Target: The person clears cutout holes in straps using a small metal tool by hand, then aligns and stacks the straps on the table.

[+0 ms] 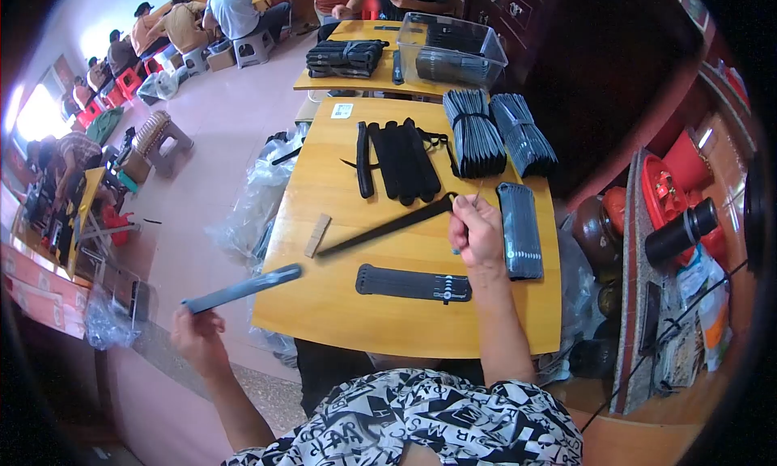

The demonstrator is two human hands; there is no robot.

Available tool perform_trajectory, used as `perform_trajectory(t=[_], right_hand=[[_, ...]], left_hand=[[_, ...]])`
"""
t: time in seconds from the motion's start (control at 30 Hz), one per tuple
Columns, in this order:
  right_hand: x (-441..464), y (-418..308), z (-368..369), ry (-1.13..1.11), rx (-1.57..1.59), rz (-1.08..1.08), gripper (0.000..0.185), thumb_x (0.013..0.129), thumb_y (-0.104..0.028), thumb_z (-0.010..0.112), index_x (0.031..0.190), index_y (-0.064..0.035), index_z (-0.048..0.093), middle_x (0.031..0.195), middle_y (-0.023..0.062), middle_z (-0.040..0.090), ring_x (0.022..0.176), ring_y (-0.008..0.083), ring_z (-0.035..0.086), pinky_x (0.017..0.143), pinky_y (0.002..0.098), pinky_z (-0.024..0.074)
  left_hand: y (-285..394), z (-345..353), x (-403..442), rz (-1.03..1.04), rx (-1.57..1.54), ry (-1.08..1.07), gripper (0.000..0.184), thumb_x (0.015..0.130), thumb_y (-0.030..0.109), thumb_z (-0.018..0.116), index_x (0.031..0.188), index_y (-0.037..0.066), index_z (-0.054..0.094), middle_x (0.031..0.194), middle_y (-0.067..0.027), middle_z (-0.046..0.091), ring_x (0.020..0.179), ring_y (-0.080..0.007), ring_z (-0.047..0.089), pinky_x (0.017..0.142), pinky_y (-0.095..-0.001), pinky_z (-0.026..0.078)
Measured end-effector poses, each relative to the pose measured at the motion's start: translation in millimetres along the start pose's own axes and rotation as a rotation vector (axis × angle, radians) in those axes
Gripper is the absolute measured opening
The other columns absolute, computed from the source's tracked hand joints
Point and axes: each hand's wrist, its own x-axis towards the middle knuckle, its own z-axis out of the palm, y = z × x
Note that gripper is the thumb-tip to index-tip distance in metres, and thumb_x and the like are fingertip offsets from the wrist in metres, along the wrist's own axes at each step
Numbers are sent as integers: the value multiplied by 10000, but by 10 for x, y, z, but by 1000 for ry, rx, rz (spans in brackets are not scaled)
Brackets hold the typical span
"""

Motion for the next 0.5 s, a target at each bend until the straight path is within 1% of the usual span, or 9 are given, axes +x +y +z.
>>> perform_trajectory(t=[0.07,0.1,0.17,0.2,0.23,0.27,0.4,0.47,0.5], right_hand=[[141,189,-236,177,36,72,239,856,-194,562,664,-61,511,498,14,460,360,74,381,316,222,277],[225,242,-326,262,54,100,249,854,-196,560,652,-58,510,497,19,470,359,77,389,318,225,285],[256,356,-410,346,-253,168,257,846,-200,555,642,-49,514,516,35,498,372,85,419,327,229,305],[230,409,-488,399,-416,213,261,842,-203,553,637,-45,516,525,43,512,378,89,434,332,231,314],[249,440,-545,401,-441,232,227,843,-191,558,681,-38,515,567,53,537,391,91,440,336,229,322],[259,457,-572,423,-441,238,229,842,-192,560,682,-34,518,567,54,539,391,91,442,333,230,320],[297,418,-608,457,-509,245,245,838,-195,568,676,-16,528,567,63,545,398,94,458,327,230,322],[267,375,-664,448,-575,252,273,833,-211,575,657,-7,533,561,71,554,403,101,476,333,238,336],[241,329,-706,439,-605,255,296,829,-227,578,641,-3,537,555,76,561,405,108,489,337,247,348]], left_hand=[[81,-363,163,59,5,204,180,910,144,407,879,11,524,690,-105,579,529,-132,536,448,-220,402],[120,-504,175,35,-32,224,176,909,146,414,878,14,526,690,-97,575,541,-132,536,457,-221,400],[172,-669,231,-19,-107,250,168,906,150,427,877,19,529,689,-81,568,565,-134,537,475,-222,395],[104,-575,228,-59,-117,221,167,904,150,431,882,19,531,698,-78,569,565,-135,537,476,-226,396],[16,-459,89,-98,-124,210,165,902,151,434,887,19,533,708,-74,571,565,-136,537,478,-230,397],[-70,-339,-42,-135,-134,201,164,900,151,438,892,18,535,717,-70,572,566,-137,537,479,-235,398],[-227,324,-364,-351,-351,-133,148,857,127,486,862,-7,548,842,-130,615,617,-171,590,557,-254,485],[-223,584,-528,-423,-307,-286,124,819,92,505,809,-27,537,950,-200,610,622,-202,620,563,-274,520],[-251,673,-614,-471,-351,-331,104,803,71,509,790,-30,529,985,-224,598,610,-210,624,543,-280,524]])
